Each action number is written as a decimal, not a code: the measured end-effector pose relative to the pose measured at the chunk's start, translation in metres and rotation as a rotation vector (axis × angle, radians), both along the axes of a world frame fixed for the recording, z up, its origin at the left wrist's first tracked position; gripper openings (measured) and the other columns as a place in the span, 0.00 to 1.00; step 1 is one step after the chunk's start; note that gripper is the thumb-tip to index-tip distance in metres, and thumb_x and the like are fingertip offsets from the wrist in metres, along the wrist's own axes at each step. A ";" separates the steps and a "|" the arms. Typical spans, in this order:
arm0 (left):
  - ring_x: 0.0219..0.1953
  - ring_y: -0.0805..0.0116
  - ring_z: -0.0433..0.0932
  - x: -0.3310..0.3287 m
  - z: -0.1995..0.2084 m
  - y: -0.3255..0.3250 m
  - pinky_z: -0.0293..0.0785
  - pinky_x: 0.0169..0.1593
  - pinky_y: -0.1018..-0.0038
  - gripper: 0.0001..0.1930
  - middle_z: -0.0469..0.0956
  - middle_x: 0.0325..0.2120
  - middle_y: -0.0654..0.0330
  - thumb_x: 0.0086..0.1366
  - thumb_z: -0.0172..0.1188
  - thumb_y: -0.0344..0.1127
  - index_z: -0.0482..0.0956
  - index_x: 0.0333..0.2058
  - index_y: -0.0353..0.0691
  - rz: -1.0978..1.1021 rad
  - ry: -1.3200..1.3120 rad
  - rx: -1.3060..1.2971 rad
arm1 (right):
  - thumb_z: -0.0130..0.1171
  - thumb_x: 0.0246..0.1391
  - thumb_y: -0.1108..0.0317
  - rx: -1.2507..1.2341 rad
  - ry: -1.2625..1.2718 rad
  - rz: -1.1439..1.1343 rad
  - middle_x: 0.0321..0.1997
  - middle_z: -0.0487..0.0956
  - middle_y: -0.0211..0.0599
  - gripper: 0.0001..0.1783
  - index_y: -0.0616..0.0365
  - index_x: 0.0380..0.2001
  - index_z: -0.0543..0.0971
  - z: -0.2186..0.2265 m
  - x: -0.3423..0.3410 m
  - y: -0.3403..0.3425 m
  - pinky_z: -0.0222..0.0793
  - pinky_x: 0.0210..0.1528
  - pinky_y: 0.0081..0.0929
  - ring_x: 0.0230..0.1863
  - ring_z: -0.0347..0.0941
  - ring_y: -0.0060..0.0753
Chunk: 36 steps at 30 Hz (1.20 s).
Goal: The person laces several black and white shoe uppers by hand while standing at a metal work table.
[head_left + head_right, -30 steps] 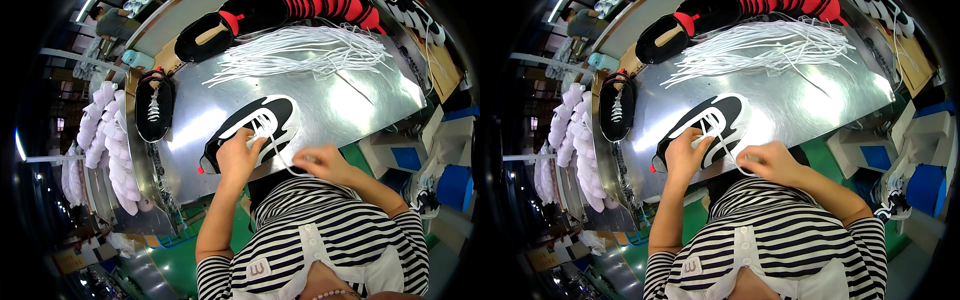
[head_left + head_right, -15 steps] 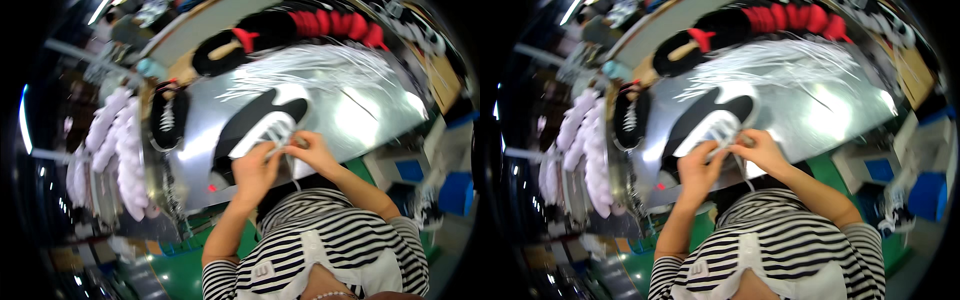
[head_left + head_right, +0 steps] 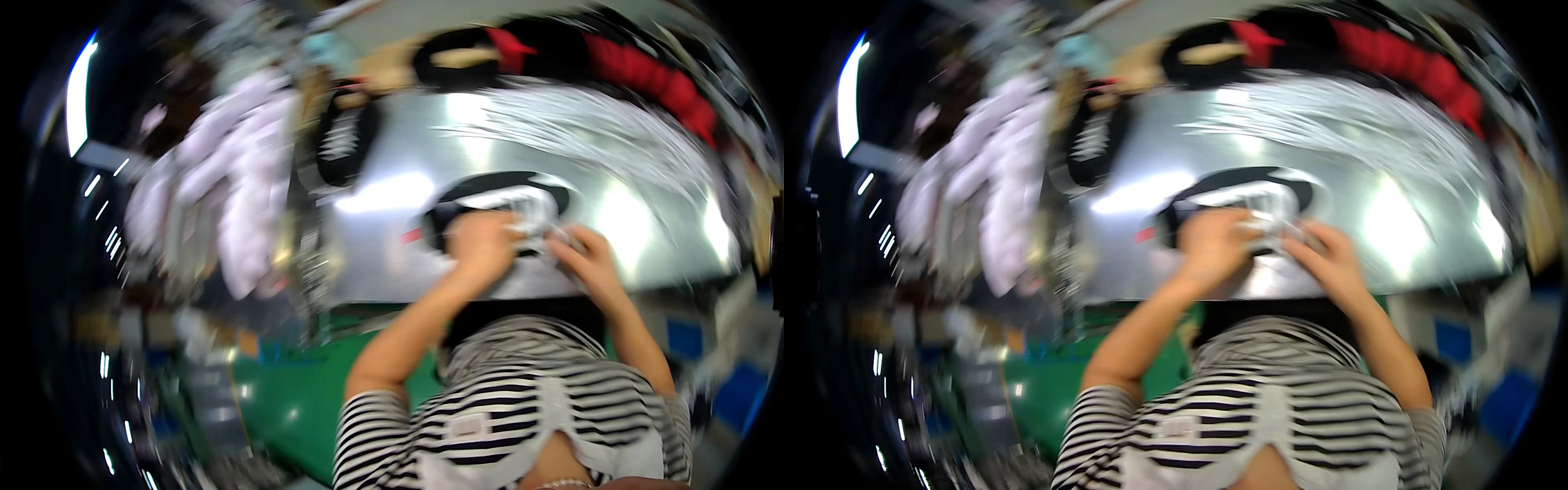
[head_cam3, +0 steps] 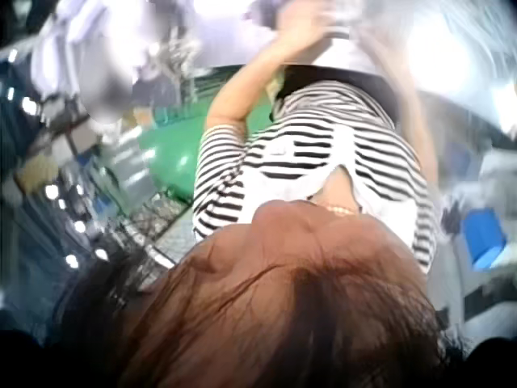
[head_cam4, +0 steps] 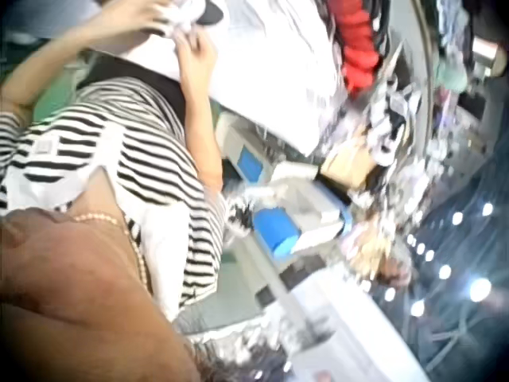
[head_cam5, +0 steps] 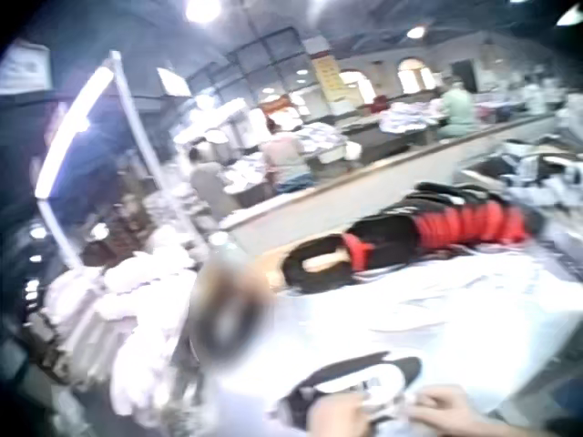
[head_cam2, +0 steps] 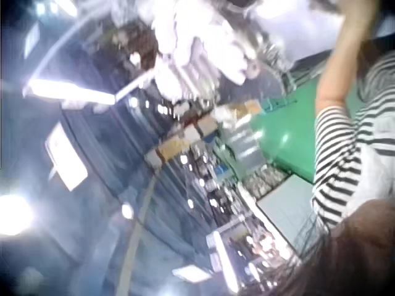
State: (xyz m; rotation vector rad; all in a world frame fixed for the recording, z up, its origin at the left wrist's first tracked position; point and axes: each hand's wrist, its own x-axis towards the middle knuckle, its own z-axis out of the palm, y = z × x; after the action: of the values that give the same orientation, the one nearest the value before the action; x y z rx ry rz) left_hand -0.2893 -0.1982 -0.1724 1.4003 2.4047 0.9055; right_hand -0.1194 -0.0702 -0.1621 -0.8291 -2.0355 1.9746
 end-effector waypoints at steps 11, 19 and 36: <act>0.33 0.52 0.82 -0.038 0.010 -0.009 0.75 0.39 0.66 0.16 0.82 0.32 0.49 0.56 0.65 0.41 0.82 0.41 0.41 -0.077 -0.247 -0.060 | 0.62 0.56 0.72 0.173 0.246 -0.089 0.34 0.80 0.26 0.07 0.61 0.38 0.81 -0.022 -0.076 0.010 0.66 0.32 0.13 0.31 0.71 0.13; 0.32 0.54 0.82 -0.028 0.011 -0.004 0.75 0.38 0.66 0.14 0.83 0.28 0.53 0.53 0.69 0.44 0.84 0.36 0.43 0.088 -0.225 -0.169 | 0.62 0.57 0.70 0.222 0.263 -0.127 0.32 0.78 0.28 0.09 0.61 0.40 0.79 -0.029 -0.083 0.008 0.66 0.32 0.17 0.29 0.71 0.16; 0.24 0.55 0.78 -0.019 0.006 0.001 0.71 0.32 0.64 0.11 0.79 0.21 0.54 0.50 0.71 0.39 0.81 0.25 0.38 0.011 0.004 0.058 | 0.57 0.60 0.66 0.212 0.054 0.019 0.26 0.82 0.41 0.09 0.61 0.36 0.71 -0.030 -0.033 -0.010 0.73 0.32 0.32 0.29 0.80 0.40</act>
State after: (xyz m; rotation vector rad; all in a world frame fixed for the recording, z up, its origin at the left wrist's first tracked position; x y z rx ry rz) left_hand -0.3087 -0.1973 -0.1666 1.4112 2.4098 0.9832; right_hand -0.1527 -0.0805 -0.1921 -0.7059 -2.1808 1.7303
